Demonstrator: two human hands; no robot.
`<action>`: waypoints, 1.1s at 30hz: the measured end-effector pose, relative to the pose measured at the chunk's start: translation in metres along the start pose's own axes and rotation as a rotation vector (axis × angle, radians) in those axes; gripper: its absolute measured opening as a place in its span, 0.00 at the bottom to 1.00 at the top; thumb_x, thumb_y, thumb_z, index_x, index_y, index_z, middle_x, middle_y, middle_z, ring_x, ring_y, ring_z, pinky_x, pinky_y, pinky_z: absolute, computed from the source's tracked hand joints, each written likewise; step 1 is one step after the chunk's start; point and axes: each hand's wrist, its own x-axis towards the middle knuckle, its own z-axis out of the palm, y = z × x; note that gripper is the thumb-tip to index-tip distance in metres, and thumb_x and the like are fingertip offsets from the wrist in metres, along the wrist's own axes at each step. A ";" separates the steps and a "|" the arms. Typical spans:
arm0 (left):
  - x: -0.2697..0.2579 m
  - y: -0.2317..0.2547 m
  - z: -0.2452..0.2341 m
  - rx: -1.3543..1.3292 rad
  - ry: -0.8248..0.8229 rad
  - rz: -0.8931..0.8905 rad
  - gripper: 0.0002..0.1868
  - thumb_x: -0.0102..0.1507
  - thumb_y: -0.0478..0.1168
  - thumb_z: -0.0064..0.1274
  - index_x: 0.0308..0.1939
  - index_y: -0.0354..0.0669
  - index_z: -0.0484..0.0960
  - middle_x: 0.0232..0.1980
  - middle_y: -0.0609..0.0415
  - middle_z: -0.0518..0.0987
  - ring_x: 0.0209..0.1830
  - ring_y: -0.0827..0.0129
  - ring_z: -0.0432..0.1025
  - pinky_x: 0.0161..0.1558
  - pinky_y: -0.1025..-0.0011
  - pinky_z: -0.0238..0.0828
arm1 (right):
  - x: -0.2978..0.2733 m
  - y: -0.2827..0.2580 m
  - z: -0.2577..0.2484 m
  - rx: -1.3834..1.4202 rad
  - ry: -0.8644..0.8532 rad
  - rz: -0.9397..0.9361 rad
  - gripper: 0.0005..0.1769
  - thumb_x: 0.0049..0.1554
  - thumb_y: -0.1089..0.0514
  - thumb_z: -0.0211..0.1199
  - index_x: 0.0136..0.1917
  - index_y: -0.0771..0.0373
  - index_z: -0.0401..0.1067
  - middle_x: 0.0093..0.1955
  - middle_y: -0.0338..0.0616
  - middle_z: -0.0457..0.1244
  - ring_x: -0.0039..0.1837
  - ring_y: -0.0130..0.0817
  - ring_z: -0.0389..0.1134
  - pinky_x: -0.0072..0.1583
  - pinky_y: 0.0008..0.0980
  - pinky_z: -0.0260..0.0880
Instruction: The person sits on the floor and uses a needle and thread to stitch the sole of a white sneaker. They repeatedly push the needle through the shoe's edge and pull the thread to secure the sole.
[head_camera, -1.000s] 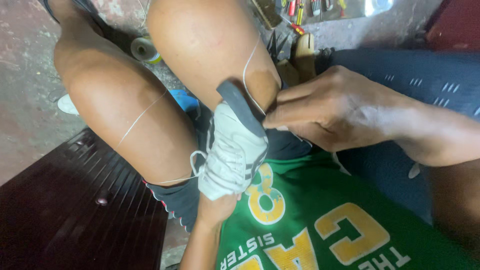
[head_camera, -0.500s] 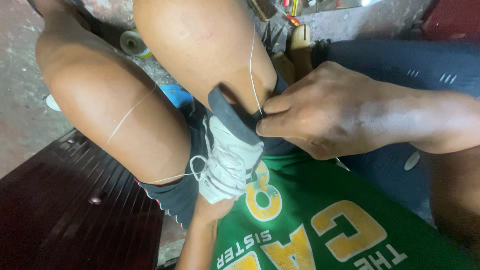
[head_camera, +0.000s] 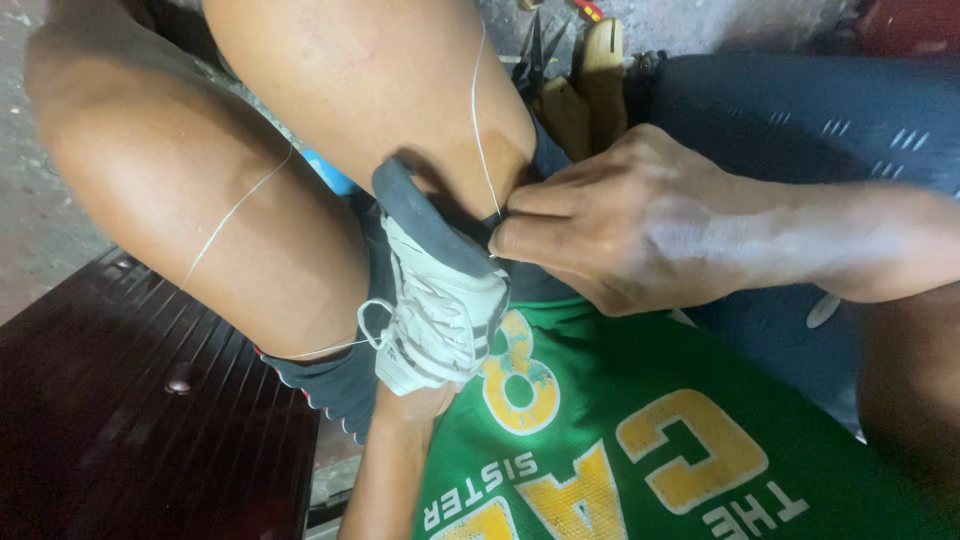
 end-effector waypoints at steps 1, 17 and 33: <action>-0.002 -0.001 -0.002 0.095 0.013 0.050 0.15 0.59 0.35 0.59 0.49 0.40 0.79 0.45 0.51 0.81 0.43 0.64 0.75 0.43 0.68 0.72 | 0.000 -0.002 0.003 -0.025 -0.008 0.013 0.12 0.54 0.63 0.63 0.52 0.61 0.71 0.43 0.42 0.65 0.44 0.39 0.74 0.41 0.36 0.75; -0.018 -0.004 -0.007 -1.009 0.162 -0.632 0.20 0.61 0.31 0.61 0.56 0.32 0.77 0.40 0.49 0.80 0.29 0.71 0.71 0.25 0.75 0.64 | 0.003 0.034 0.020 -0.304 0.141 -0.058 0.28 0.56 0.34 0.71 0.33 0.57 0.68 0.31 0.36 0.58 0.35 0.33 0.67 0.38 0.32 0.67; -0.008 0.104 -0.116 -0.126 -0.047 -0.261 0.17 0.67 0.35 0.43 0.53 0.26 0.81 0.47 0.42 0.83 0.33 0.65 0.80 0.32 0.74 0.78 | -0.010 0.065 -0.002 -0.197 0.198 0.066 0.30 0.54 0.34 0.70 0.31 0.58 0.64 0.31 0.38 0.56 0.35 0.39 0.63 0.39 0.40 0.64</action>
